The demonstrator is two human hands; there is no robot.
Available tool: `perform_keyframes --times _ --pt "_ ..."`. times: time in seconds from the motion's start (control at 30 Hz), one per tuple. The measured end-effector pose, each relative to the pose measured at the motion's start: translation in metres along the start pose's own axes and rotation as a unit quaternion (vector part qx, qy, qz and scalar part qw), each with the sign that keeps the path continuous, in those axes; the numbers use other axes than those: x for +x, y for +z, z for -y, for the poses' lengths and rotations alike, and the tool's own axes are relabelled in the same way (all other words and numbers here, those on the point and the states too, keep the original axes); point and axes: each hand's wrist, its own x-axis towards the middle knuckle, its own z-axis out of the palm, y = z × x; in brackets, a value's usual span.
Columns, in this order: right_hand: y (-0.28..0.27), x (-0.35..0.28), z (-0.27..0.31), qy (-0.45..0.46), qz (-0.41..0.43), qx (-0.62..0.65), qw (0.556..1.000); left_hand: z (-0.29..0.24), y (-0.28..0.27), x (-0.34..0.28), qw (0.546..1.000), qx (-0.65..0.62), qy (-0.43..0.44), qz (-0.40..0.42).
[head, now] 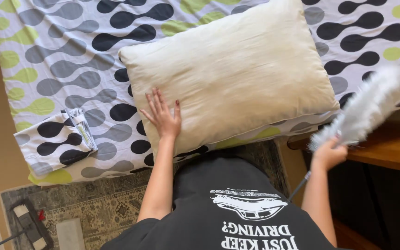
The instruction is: The person is dusting a white pillow on a bed using a handheld grey duster.
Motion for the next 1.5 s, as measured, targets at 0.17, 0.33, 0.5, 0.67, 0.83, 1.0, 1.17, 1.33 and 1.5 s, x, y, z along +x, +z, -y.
perform_keyframes --times 0.17,0.33,0.5,0.67,0.83,1.0,1.17,1.33,1.5 --pt "0.042 -0.108 0.121 -0.152 0.216 0.051 0.963 0.025 -0.005 -0.014 0.999 -0.026 0.017 0.036" --pt "0.042 -0.215 0.148 -0.298 0.449 0.131 0.832 0.05 -0.011 -0.026 0.996 -0.083 0.032 0.011" --pt "0.025 -0.2 0.153 -0.171 0.579 0.104 0.791 0.076 0.0 -0.062 0.962 -0.271 -0.039 -0.015" --pt "0.024 -0.134 0.164 -0.172 0.375 0.163 0.896 0.104 0.025 -0.081 0.949 -0.28 -0.143 0.028" --pt "0.046 -0.14 0.18 -0.031 0.246 0.06 0.967 0.156 0.067 -0.092 0.711 -0.601 -0.366 -0.007" --pt "0.039 -0.209 0.173 -0.418 0.49 0.132 0.753 0.18 0.047 -0.098 0.621 -0.664 -0.416 -0.001" --pt "0.032 -0.195 0.191 -0.488 0.646 -0.083 0.581 0.209 0.055 -0.103 0.726 -0.555 -0.404 -0.034" --pt "0.033 -0.132 0.204 -0.463 0.47 0.081 0.747 0.225 0.057 -0.117 0.756 -0.523 -0.391 -0.046" --pt "0.057 -0.094 0.253 -0.167 0.347 0.115 0.915 0.214 0.054 -0.125 0.721 -0.541 -0.428 -0.063"
